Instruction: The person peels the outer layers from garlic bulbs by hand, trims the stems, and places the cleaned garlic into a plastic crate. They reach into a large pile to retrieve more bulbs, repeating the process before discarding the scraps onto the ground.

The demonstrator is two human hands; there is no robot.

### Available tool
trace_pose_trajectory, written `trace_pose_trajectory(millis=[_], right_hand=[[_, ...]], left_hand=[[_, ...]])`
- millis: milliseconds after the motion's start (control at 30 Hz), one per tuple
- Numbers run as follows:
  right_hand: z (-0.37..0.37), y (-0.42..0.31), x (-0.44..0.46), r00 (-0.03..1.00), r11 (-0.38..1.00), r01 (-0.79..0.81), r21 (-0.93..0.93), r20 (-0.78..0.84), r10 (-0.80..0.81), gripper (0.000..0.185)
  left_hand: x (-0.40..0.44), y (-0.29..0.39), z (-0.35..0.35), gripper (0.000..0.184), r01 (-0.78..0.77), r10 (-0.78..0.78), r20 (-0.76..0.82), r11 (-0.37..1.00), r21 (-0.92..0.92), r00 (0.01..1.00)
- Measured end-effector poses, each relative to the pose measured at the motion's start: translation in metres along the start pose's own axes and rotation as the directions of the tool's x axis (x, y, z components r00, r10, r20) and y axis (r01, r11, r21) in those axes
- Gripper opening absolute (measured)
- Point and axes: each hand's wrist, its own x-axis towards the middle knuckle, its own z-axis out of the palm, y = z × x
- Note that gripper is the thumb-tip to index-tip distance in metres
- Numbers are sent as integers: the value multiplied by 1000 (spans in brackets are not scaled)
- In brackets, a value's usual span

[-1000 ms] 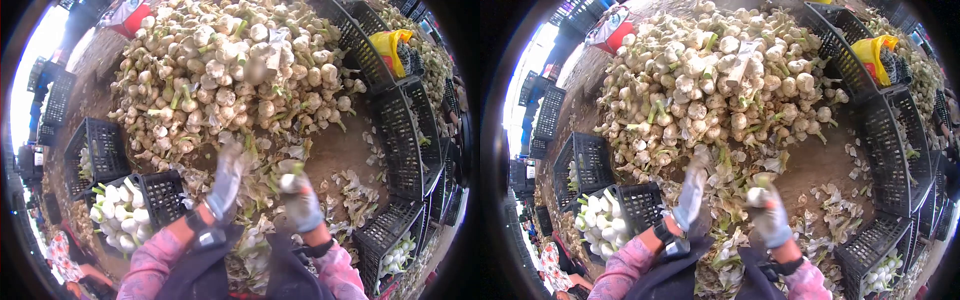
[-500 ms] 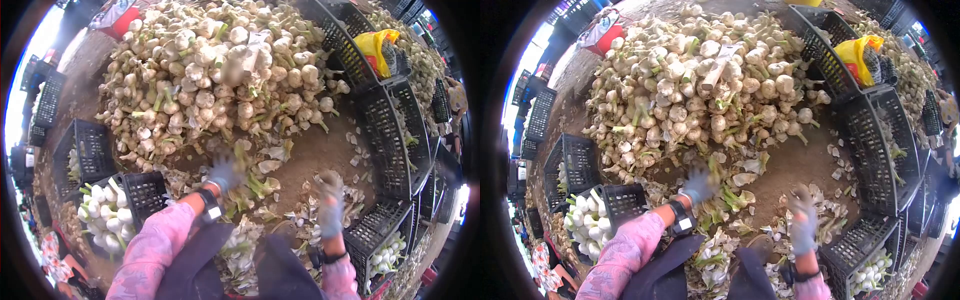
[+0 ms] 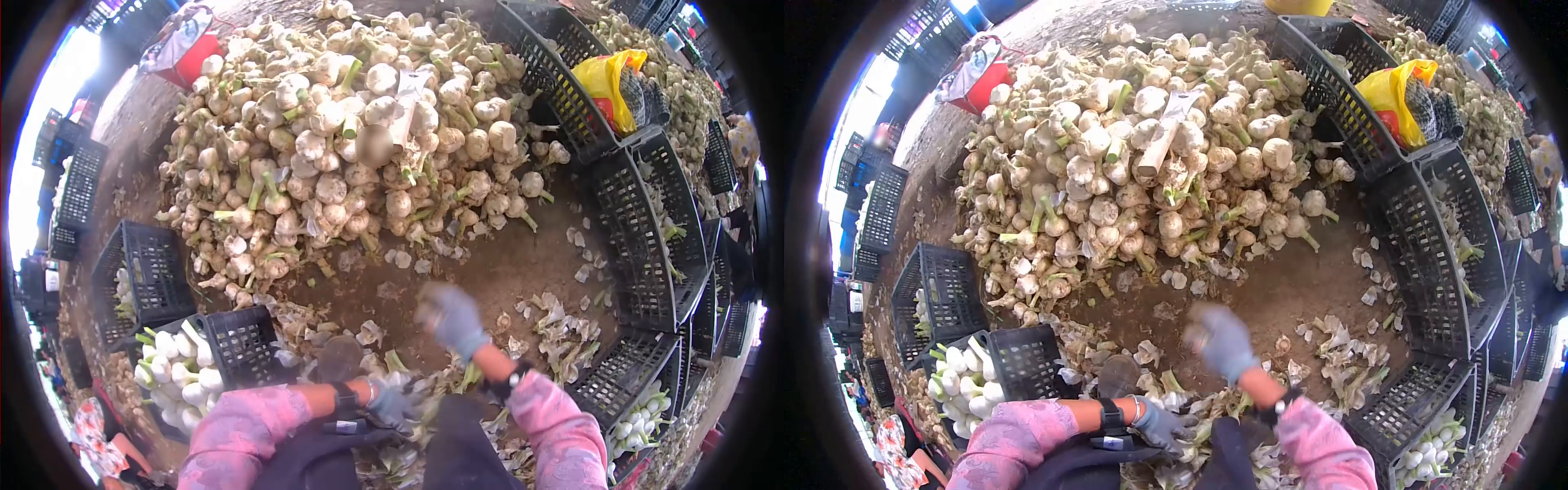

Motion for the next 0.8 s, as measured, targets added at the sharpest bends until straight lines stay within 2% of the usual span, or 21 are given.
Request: trace_pose_trajectory(millis=[33,67,133,167,233,267,300,333,367,400,433,467,500,533,600,633,700,733,767,800], right_hand=[[-11,-2,35,949,992,-90,86,-296,112,43],[-30,-10,70,882,946,-278,165,-347,320,44],[-33,18,118,842,890,-444,-100,-387,377,46],[-28,23,135,823,855,-505,-118,-365,436,45],[-13,26,156,769,771,-618,-153,-321,552,45],[-9,31,154,788,809,-574,-126,-355,504,42],[-5,36,148,801,843,-528,-103,-388,455,39],[-2,37,140,812,874,-478,-83,-423,403,36],[0,37,126,827,904,-415,103,-372,422,33],[-2,30,105,847,894,-344,286,-317,427,30],[-4,19,83,868,846,-273,458,-262,423,28],[-9,-2,61,916,770,-191,609,-171,363,28],[-13,-24,40,954,656,-121,745,-94,283,29],[-11,-34,22,927,473,-234,849,49,372,31],[-11,-60,3,951,385,-242,891,138,277,38],[-11,-70,0,945,328,-241,913,144,295,40],[-7,-85,-6,932,211,-237,948,161,325,44],[-2,-88,-9,952,194,-207,959,151,266,45],[3,-91,-13,969,176,-177,968,140,205,45],[6,-93,-16,981,155,-148,977,125,145,46]], left_hand=[[14,-16,12,75,60,-59,-59,998,21,997],[-2,3,-1,70,145,-128,-135,982,125,982],[-50,56,-35,60,331,-240,-303,895,299,922],[-50,52,-34,49,390,-210,-473,863,322,856],[-61,49,-48,44,335,-251,-571,941,46,782],[-67,48,-55,43,285,-281,-609,954,-93,742],[-73,41,-57,42,288,-198,-733,958,-4,651],[-78,28,-55,36,203,-50,-886,978,51,462],[-77,5,-54,33,206,59,-967,972,112,246],[-99,20,-66,27,50,-95,-993,995,-92,68],[-108,15,-68,33,-37,-126,-991,992,-124,-44],[-110,8,-69,54,-157,-131,-985,981,-113,-113],[-111,12,-71,64,-337,-188,-979,929,-153,-74],[-109,17,-71,74,-503,-236,-971,843,-192,-25],[-95,3,-66,77,-693,-177,-977,690,-207,116],[-94,6,-64,72,-580,-159,-985,797,-168,66],[-103,23,-59,68,-476,-198,-980,864,-163,-22],[-107,31,-57,66,-420,-213,-975,892,-165,-69],[-104,35,-53,61,-438,-187,-964,895,-87,-191],[-104,36,-51,61,-376,-148,-964,925,-56,-223]])
